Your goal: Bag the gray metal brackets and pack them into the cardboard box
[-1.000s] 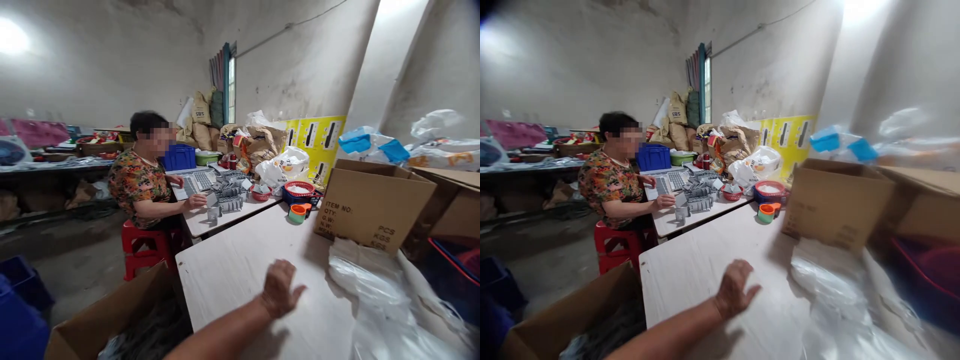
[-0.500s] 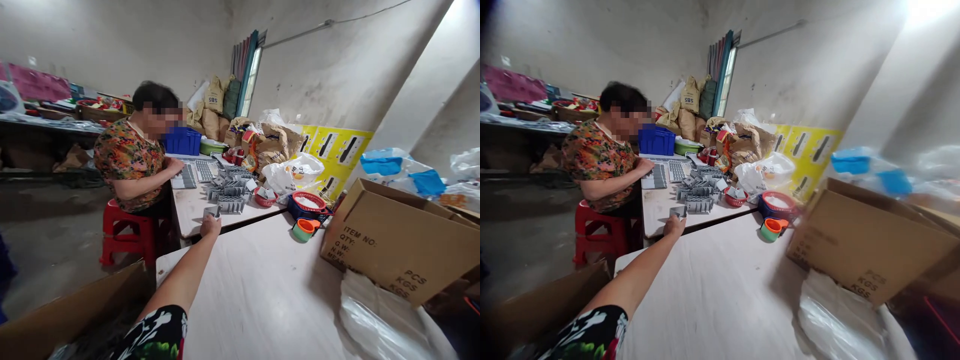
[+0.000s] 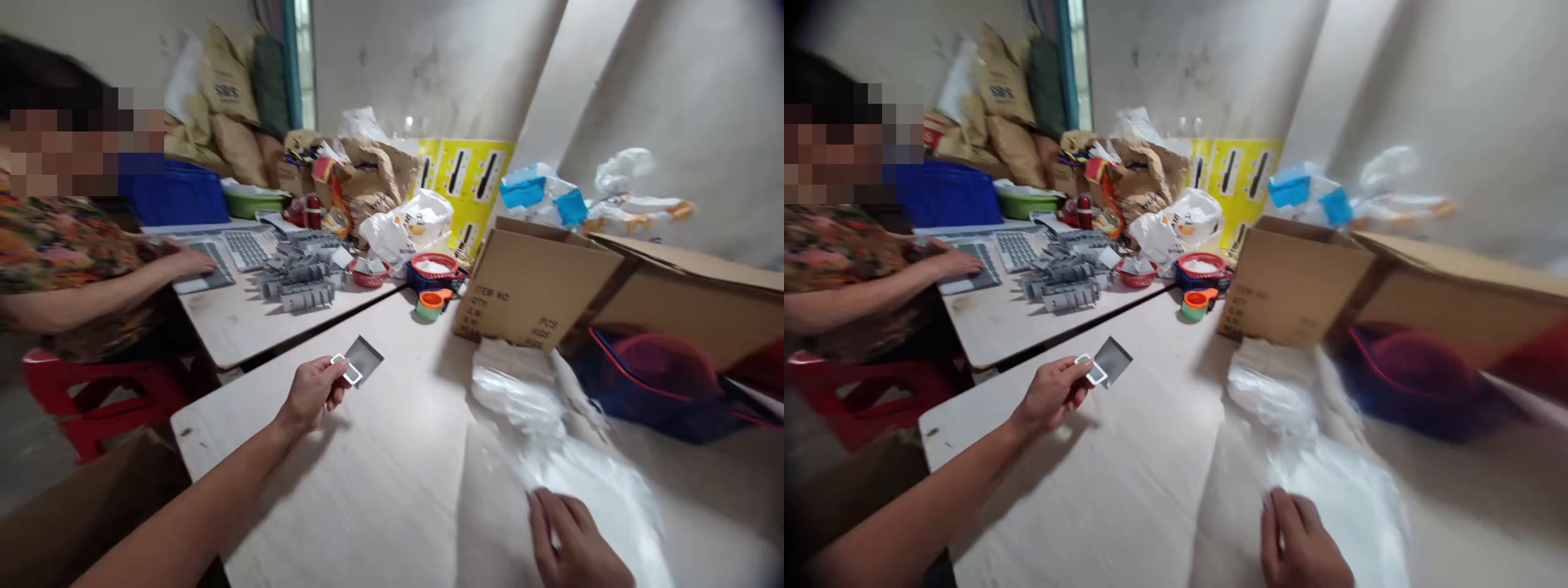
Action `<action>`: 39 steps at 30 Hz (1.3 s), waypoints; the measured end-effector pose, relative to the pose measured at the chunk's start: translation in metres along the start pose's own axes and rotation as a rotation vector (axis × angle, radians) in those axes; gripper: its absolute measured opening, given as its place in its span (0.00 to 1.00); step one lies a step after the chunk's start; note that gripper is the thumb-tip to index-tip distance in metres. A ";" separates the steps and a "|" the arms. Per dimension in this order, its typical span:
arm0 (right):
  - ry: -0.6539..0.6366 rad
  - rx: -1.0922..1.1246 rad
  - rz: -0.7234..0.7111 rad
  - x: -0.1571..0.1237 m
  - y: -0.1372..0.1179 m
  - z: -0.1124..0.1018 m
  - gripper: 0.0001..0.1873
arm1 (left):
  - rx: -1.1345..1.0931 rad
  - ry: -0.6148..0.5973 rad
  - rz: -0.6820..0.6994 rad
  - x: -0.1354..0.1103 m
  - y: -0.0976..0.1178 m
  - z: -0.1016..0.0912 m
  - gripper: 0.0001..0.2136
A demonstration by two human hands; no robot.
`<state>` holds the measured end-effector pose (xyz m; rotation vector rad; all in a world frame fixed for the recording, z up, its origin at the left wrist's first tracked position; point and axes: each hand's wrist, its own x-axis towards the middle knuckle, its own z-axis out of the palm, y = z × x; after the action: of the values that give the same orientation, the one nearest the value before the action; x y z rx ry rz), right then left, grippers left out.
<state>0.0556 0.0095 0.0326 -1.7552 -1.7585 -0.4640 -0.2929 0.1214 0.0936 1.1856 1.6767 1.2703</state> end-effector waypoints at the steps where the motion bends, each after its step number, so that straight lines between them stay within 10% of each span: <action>1: -0.023 -0.051 -0.002 -0.001 0.002 0.001 0.15 | -0.165 -0.133 -0.031 -0.026 0.005 0.009 0.14; 7: -0.081 -0.129 -0.008 -0.003 0.004 -0.004 0.14 | -0.394 -0.726 -0.316 -0.150 0.039 0.036 0.14; 13: -0.052 -0.109 -0.088 -0.003 -0.004 -0.014 0.13 | -0.302 -0.934 -0.445 -0.186 0.051 0.061 0.13; 39: 0.121 0.265 -0.336 -0.011 -0.024 -0.015 0.10 | -0.519 -0.560 -0.485 -0.182 0.014 0.076 0.15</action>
<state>0.0334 -0.0097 0.0414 -1.2310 -1.9345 -0.4407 -0.1606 -0.0250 0.0888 0.6716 1.0408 0.8769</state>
